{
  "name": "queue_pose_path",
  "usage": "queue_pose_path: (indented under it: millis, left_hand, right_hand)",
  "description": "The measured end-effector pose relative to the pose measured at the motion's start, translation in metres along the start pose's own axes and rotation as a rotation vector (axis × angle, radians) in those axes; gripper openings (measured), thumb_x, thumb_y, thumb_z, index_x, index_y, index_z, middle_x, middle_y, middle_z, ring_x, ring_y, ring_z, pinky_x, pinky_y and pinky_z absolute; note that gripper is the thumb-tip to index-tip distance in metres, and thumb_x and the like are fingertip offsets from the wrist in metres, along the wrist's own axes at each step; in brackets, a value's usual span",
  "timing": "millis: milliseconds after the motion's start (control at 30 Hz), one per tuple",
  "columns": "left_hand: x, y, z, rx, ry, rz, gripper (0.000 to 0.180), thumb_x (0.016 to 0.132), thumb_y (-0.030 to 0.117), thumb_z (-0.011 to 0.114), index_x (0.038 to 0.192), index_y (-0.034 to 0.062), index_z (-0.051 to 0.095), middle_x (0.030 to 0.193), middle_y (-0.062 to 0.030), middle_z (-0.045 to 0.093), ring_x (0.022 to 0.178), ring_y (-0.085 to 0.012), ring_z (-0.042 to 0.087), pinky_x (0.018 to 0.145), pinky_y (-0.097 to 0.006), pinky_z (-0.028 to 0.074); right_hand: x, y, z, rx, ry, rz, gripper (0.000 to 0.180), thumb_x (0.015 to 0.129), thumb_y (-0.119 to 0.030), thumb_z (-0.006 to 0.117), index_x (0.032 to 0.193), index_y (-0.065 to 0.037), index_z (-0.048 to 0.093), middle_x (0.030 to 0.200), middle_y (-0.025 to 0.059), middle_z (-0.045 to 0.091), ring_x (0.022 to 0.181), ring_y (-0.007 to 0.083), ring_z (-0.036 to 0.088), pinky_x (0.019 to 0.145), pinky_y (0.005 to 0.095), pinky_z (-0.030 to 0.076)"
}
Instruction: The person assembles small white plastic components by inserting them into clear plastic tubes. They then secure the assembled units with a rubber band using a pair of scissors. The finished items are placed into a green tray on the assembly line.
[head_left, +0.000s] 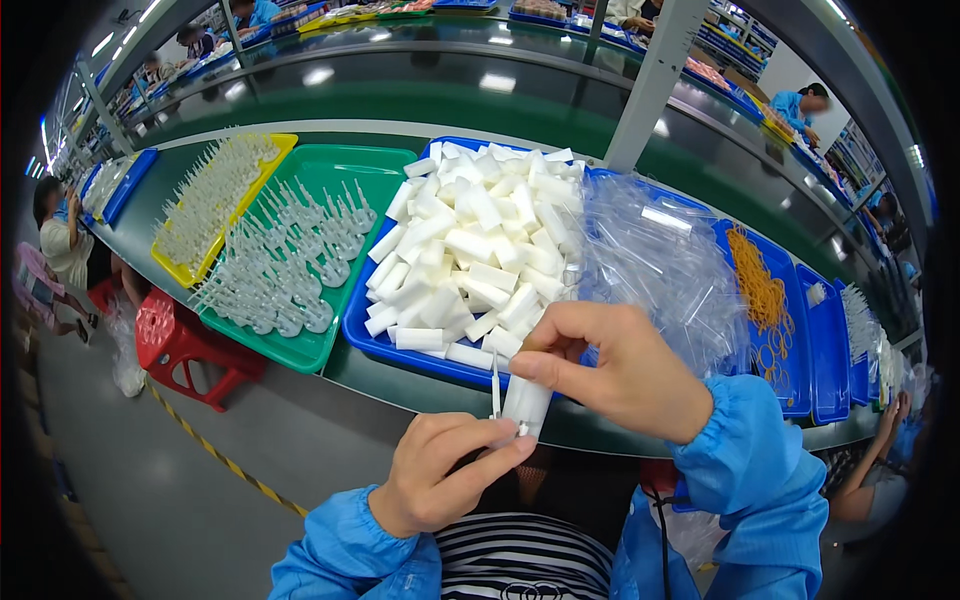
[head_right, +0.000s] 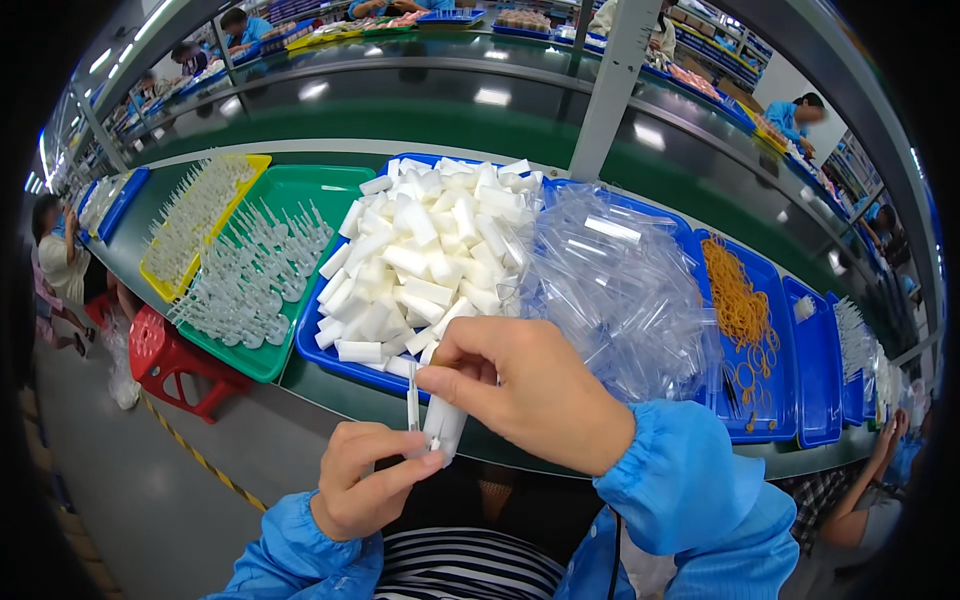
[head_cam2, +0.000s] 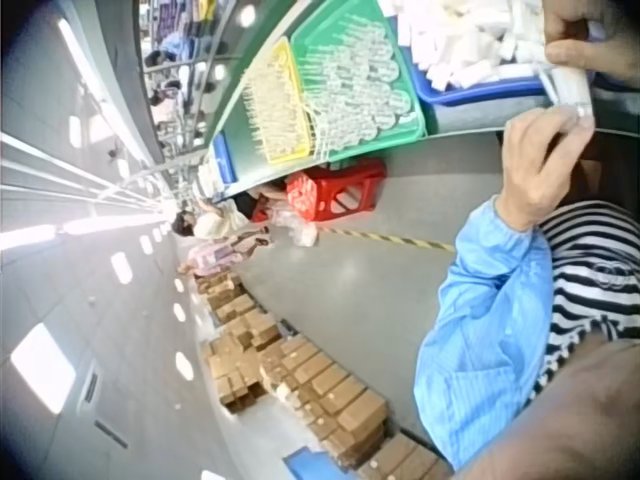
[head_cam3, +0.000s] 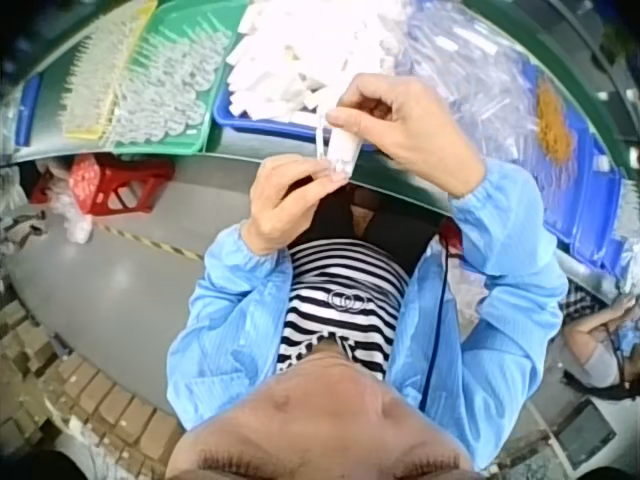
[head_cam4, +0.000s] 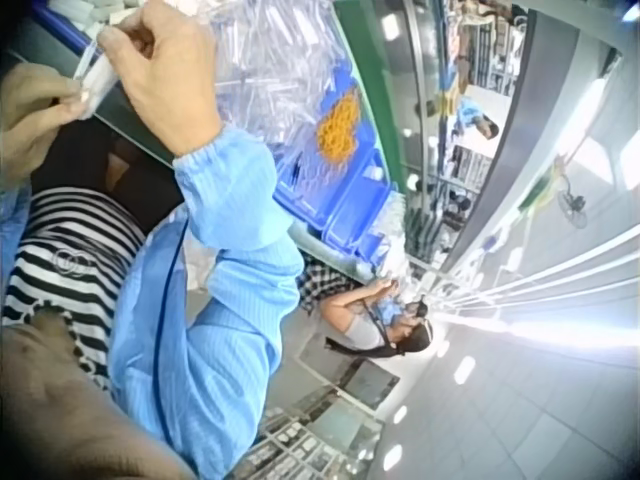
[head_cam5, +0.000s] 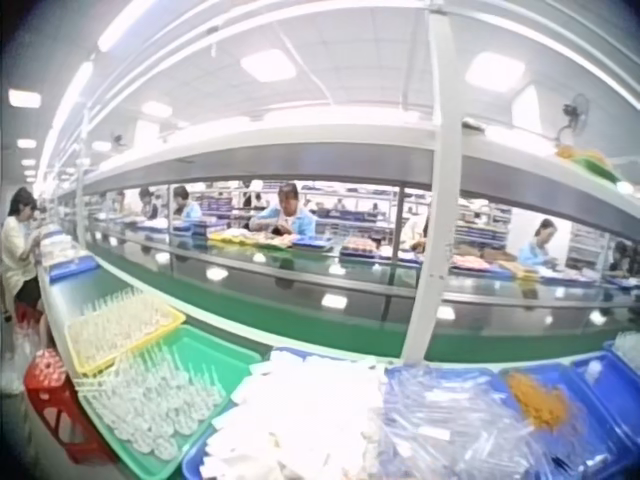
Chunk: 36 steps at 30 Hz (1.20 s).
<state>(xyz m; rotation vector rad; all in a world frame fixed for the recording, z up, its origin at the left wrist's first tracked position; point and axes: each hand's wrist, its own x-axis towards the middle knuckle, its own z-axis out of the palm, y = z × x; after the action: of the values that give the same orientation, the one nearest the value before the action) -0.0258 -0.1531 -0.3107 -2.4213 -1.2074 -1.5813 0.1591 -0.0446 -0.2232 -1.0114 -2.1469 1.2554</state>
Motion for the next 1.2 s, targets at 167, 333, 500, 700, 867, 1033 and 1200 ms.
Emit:
queue_pose_path:
  millis: [167, 333, 500, 700, 867, 1033, 1200]
  left_hand:
    - [-0.007, -0.006, 0.009, -0.006, 0.17, -0.07, 0.038, 0.072, -0.003, 0.078, 0.105, 0.0106, 0.065, 0.106, -0.0082, 0.064, 0.088, -0.0246, 0.063, 0.072, -0.033, 0.052]
    - [-0.013, -0.012, 0.008, -0.028, 0.214, -0.063, 0.037, 0.076, -0.001, 0.079, 0.106, 0.0111, 0.06, 0.107, -0.0083, 0.064, 0.09, -0.0251, 0.063, 0.073, -0.034, 0.052]
    - [-0.015, -0.013, 0.008, -0.096, 0.225, -0.15, 0.036, 0.078, 0.005, 0.08, 0.107, 0.0104, 0.062, 0.102, -0.0078, 0.067, 0.084, -0.0232, 0.064, 0.07, -0.035, 0.05]
    - [-0.026, -0.015, 0.002, -0.077, 0.171, -0.171, 0.037, 0.075, 0.005, 0.081, 0.107, 0.0086, 0.064, 0.09, -0.0074, 0.068, 0.071, -0.0231, 0.063, 0.064, -0.034, 0.048]
    - [-0.033, -0.02, 0.006, 0.058, 0.228, -0.192, 0.037, 0.072, 0.0, 0.081, 0.105, 0.0073, 0.065, 0.091, -0.0071, 0.067, 0.067, -0.0215, 0.062, 0.056, -0.031, 0.049]
    - [-0.033, -0.029, 0.009, 0.075, 0.182, -0.151, 0.036, 0.071, -0.002, 0.081, 0.102, 0.0064, 0.067, 0.091, -0.0084, 0.065, 0.07, -0.0225, 0.064, 0.06, -0.032, 0.052]
    - [-0.029, -0.039, 0.021, 0.048, 0.153, -0.087, 0.033, 0.071, 0.0, 0.082, 0.101, 0.0065, 0.07, 0.09, -0.0083, 0.065, 0.072, -0.0228, 0.065, 0.06, -0.031, 0.053]
  right_hand:
    - [-0.006, -0.004, 0.007, -0.393, 0.147, -0.462, 0.008, 0.083, -0.019, 0.074, 0.086, -0.014, 0.069, 0.075, -0.0003, 0.059, 0.081, 0.0219, 0.053, 0.081, 0.0364, 0.035]
    - [-0.011, 0.0, 0.02, -0.259, 0.145, -0.431, 0.008, 0.084, -0.018, 0.074, 0.087, -0.013, 0.069, 0.077, -0.0009, 0.06, 0.081, 0.0212, 0.053, 0.081, 0.036, 0.035]
    - [-0.018, 0.011, 0.031, -0.03, 0.099, -0.359, 0.012, 0.086, -0.019, 0.073, 0.094, -0.011, 0.07, 0.083, 0.0011, 0.063, 0.082, 0.0218, 0.052, 0.077, 0.036, 0.037]
    - [0.018, 0.01, 0.026, -0.308, 0.111, -0.412, 0.021, 0.087, -0.012, 0.069, 0.107, -0.008, 0.068, 0.096, 0.0045, 0.064, 0.09, 0.0237, 0.056, 0.082, 0.0362, 0.041]
    - [0.067, 0.014, 0.032, -0.845, 0.15, -0.838, 0.031, 0.077, -0.012, 0.065, 0.108, -0.009, 0.066, 0.102, 0.0038, 0.063, 0.095, 0.0224, 0.058, 0.085, 0.0383, 0.044]
    - [0.077, 0.024, 0.032, -1.103, 0.002, -0.786, 0.019, 0.077, -0.012, 0.063, 0.096, -0.01, 0.063, 0.091, 0.0032, 0.059, 0.093, 0.0202, 0.057, 0.083, 0.0354, 0.045]
    - [0.074, 0.03, 0.03, -1.089, 0.045, -0.789, 0.011, 0.077, -0.014, 0.064, 0.086, -0.009, 0.062, 0.087, 0.0031, 0.06, 0.091, 0.0194, 0.058, 0.08, 0.031, 0.046]
